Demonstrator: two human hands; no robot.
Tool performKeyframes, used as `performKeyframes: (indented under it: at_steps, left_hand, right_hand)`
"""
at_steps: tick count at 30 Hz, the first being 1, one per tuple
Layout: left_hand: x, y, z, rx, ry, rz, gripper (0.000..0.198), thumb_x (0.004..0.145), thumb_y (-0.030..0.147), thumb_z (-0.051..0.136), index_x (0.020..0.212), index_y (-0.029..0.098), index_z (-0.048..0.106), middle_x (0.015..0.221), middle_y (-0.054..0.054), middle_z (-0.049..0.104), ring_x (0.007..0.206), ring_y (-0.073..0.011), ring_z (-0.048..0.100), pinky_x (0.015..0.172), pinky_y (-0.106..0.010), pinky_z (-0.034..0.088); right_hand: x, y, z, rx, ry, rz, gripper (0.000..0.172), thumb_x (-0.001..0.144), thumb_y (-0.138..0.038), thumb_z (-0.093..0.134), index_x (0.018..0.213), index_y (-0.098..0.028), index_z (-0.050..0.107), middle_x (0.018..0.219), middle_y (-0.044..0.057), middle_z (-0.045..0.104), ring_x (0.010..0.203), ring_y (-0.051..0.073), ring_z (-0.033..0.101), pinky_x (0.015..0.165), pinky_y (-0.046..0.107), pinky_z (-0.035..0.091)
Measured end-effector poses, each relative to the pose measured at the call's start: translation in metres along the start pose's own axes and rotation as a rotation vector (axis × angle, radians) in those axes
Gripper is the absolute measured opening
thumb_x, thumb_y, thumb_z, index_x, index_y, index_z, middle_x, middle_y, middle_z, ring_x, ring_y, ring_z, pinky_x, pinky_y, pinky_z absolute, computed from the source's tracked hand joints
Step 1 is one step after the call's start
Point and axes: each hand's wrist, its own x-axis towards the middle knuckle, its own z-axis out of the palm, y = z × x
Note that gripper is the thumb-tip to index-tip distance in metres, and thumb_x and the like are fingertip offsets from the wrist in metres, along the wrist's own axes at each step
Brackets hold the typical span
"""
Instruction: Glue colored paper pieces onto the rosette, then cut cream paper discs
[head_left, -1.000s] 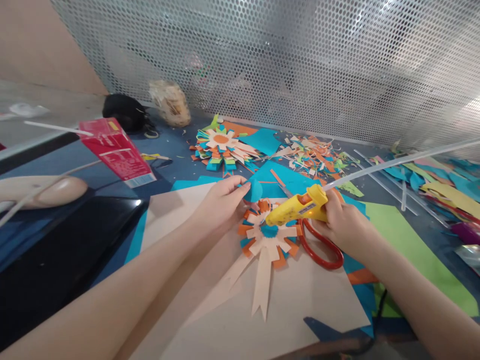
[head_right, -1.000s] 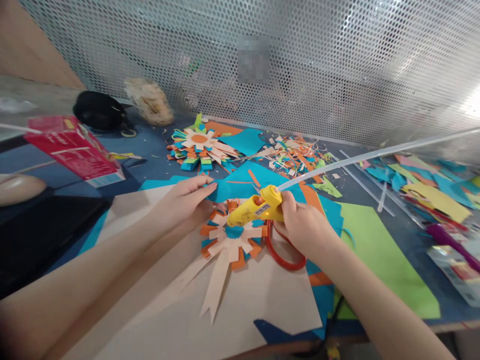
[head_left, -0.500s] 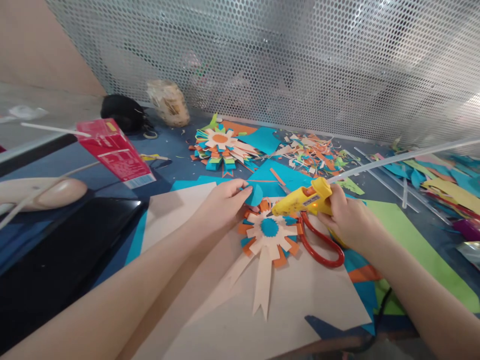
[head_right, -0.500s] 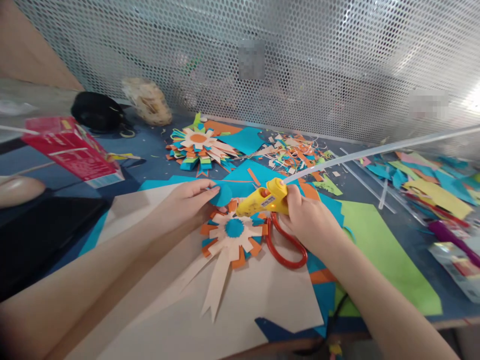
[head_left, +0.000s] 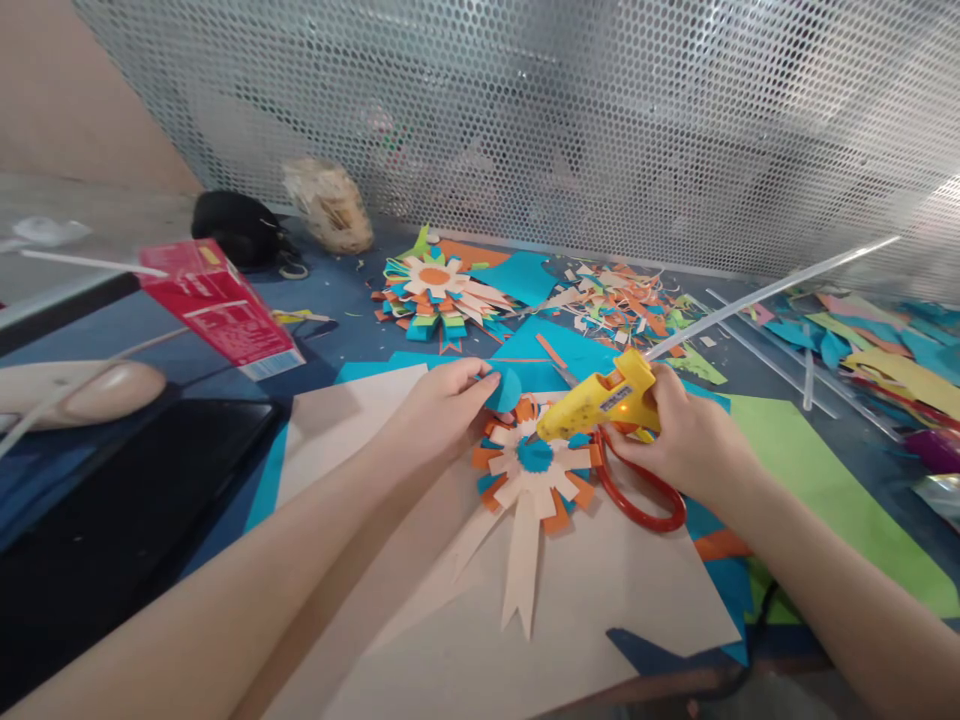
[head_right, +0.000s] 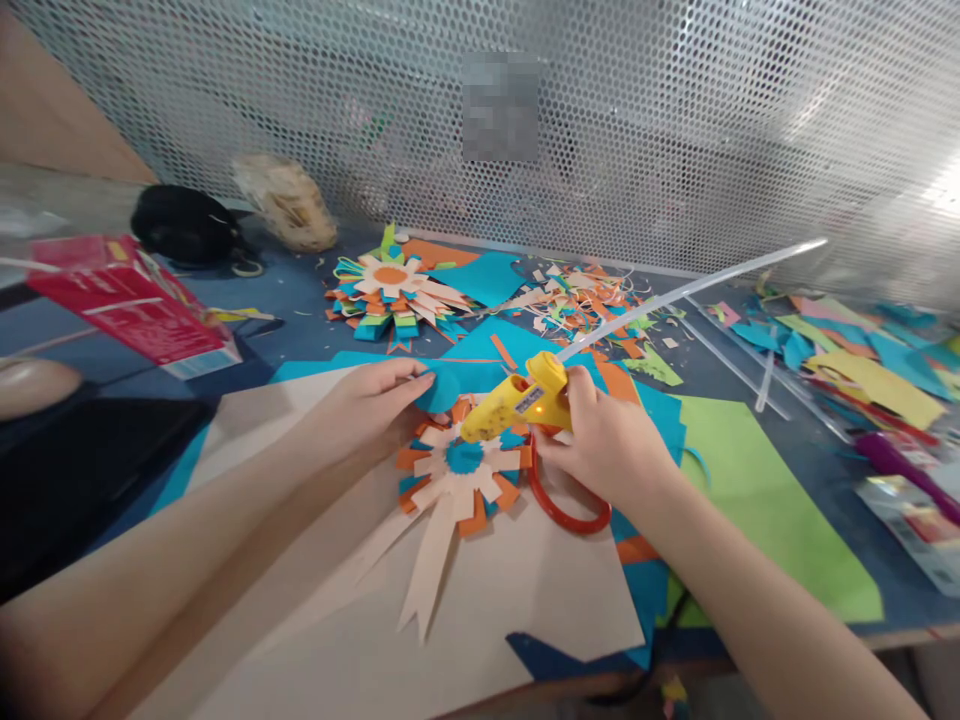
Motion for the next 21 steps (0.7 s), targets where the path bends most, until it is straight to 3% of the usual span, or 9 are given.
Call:
performKeyframes:
  at_steps: [6, 21]
  left_hand:
    - [-0.0022, 0.0039, -0.0024, 0.187, 0.054, 0.050, 0.025, 0.070, 0.039, 0.063, 0.064, 0.017, 0.053, 0.055, 0.002, 0.056, 0.050, -0.0147, 0.061, 0.042, -0.021, 0.040]
    - [-0.0003, 0.0032, -0.0036, 0.203, 0.003, 0.043, 0.023, 0.073, 0.037, 0.058, 0.063, 0.018, 0.050, 0.056, 0.002, 0.056, 0.054, -0.0157, 0.062, 0.044, -0.021, 0.041]
  right_hand:
    - [-0.0001, -0.0003, 0.0048, -0.033, 0.014, -0.023, 0.044, 0.077, -0.042, 0.051, 0.110, -0.013, 0.047, 0.073, 0.006, 0.067, 0.054, 0.022, 0.061, 0.042, 0.024, 0.029]
    - [0.0020, 0.0016, -0.0034, -0.108, -0.083, -0.003, 0.038, 0.080, -0.034, 0.049, 0.112, -0.013, 0.047, 0.070, 0.007, 0.068, 0.057, 0.024, 0.062, 0.042, 0.024, 0.028]
